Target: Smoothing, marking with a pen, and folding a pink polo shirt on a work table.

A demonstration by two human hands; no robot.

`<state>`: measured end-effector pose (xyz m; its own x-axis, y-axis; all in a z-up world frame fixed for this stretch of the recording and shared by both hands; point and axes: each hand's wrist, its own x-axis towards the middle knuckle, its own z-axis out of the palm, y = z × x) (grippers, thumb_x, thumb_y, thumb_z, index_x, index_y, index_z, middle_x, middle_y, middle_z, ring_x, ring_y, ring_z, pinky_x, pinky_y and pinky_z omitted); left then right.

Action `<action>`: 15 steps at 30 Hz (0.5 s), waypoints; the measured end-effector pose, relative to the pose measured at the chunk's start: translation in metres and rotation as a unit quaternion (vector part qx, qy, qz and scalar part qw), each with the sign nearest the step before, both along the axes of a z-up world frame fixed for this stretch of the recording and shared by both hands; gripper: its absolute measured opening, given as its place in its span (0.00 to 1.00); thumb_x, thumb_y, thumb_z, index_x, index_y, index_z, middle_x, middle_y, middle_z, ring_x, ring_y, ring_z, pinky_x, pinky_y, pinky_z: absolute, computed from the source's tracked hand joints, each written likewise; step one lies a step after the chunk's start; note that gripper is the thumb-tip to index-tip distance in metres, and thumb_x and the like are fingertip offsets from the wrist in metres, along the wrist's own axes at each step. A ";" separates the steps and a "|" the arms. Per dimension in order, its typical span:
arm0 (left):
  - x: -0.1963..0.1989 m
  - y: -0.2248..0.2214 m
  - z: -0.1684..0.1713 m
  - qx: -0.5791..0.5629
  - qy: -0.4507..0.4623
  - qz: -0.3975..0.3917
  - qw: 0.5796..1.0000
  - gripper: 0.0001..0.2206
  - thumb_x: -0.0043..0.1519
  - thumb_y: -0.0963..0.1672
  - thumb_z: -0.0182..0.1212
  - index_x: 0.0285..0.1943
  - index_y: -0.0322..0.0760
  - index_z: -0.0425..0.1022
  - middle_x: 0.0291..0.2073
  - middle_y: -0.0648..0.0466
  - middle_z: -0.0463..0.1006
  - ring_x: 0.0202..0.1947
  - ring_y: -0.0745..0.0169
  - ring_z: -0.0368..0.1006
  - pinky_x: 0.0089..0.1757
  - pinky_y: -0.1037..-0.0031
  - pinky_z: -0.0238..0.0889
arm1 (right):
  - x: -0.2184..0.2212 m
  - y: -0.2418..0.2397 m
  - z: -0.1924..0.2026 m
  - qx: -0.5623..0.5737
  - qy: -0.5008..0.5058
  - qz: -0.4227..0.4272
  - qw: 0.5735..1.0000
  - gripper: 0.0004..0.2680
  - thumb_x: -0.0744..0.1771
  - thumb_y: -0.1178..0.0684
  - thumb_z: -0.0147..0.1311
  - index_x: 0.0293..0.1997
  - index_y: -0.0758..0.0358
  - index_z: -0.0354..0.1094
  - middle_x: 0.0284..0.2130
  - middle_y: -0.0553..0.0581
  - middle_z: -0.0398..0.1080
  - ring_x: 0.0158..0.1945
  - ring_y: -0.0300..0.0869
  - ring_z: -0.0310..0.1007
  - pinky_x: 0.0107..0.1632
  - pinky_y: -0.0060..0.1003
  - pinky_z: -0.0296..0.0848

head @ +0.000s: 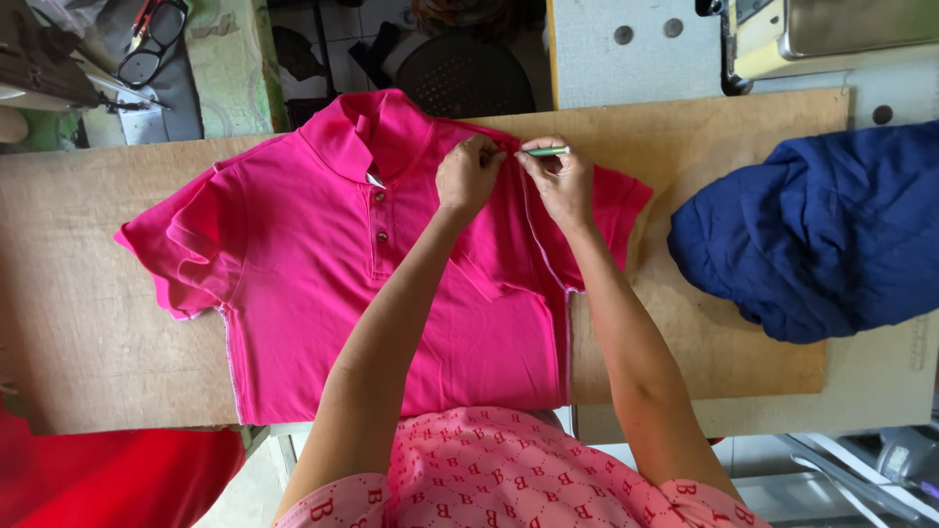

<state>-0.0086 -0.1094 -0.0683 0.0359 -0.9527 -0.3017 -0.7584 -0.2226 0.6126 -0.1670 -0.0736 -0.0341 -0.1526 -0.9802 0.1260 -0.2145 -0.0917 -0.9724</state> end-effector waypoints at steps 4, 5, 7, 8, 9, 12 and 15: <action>-0.001 0.002 -0.003 -0.003 -0.001 0.003 1.000 0.10 0.59 0.54 0.66 0.43 0.55 0.79 0.37 0.59 0.82 0.46 0.50 0.80 0.47 0.54 0.75 | -0.005 -0.009 -0.005 -0.031 0.074 0.021 0.997 0.05 0.65 0.60 0.69 0.41 0.60 0.77 0.33 0.56 0.76 0.40 0.44 0.80 0.40 0.36 0.79; -0.002 0.001 -0.004 -0.002 -0.006 0.005 1.000 0.10 0.59 0.54 0.66 0.43 0.56 0.79 0.36 0.60 0.81 0.45 0.51 0.80 0.47 0.55 0.75 | -0.005 -0.011 -0.005 -0.027 0.080 0.028 0.996 0.05 0.65 0.60 0.70 0.40 0.60 0.77 0.33 0.56 0.76 0.40 0.45 0.79 0.40 0.36 0.79; -0.004 0.000 -0.004 0.000 -0.011 0.008 1.000 0.10 0.59 0.54 0.66 0.43 0.56 0.79 0.36 0.61 0.81 0.45 0.53 0.80 0.47 0.56 0.75 | -0.008 -0.013 -0.004 -0.024 0.087 0.036 0.995 0.05 0.65 0.60 0.70 0.40 0.61 0.77 0.33 0.56 0.76 0.40 0.45 0.79 0.41 0.36 0.79; -0.005 0.000 -0.004 -0.002 -0.015 0.010 1.000 0.10 0.58 0.54 0.67 0.43 0.56 0.79 0.35 0.61 0.81 0.45 0.53 0.80 0.47 0.56 0.75 | -0.009 -0.013 -0.004 -0.022 0.094 0.054 0.994 0.05 0.65 0.60 0.69 0.41 0.60 0.77 0.33 0.56 0.76 0.40 0.46 0.79 0.42 0.37 0.79; -0.005 0.000 -0.004 -0.003 -0.019 0.011 1.000 0.10 0.58 0.54 0.67 0.42 0.56 0.79 0.35 0.61 0.80 0.45 0.53 0.80 0.47 0.56 0.75 | -0.011 -0.014 -0.003 -0.021 0.101 0.071 0.992 0.05 0.65 0.60 0.68 0.41 0.59 0.77 0.34 0.56 0.77 0.40 0.47 0.79 0.42 0.38 0.78; -0.005 0.002 -0.005 -0.009 -0.019 0.011 1.000 0.10 0.58 0.54 0.66 0.42 0.57 0.78 0.35 0.61 0.80 0.44 0.52 0.80 0.46 0.56 0.75 | -0.014 -0.016 -0.001 -0.022 0.113 0.081 0.990 0.05 0.66 0.60 0.67 0.43 0.59 0.77 0.34 0.57 0.76 0.39 0.48 0.79 0.41 0.39 0.78; -0.006 0.004 0.007 -0.018 -0.020 0.004 1.000 0.10 0.59 0.54 0.65 0.45 0.58 0.76 0.38 0.60 0.79 0.45 0.52 0.80 0.47 0.56 0.75 | -0.018 -0.014 -0.001 -0.008 0.082 0.074 0.994 0.04 0.67 0.61 0.65 0.44 0.61 0.76 0.34 0.60 0.76 0.34 0.43 0.79 0.37 0.33 0.78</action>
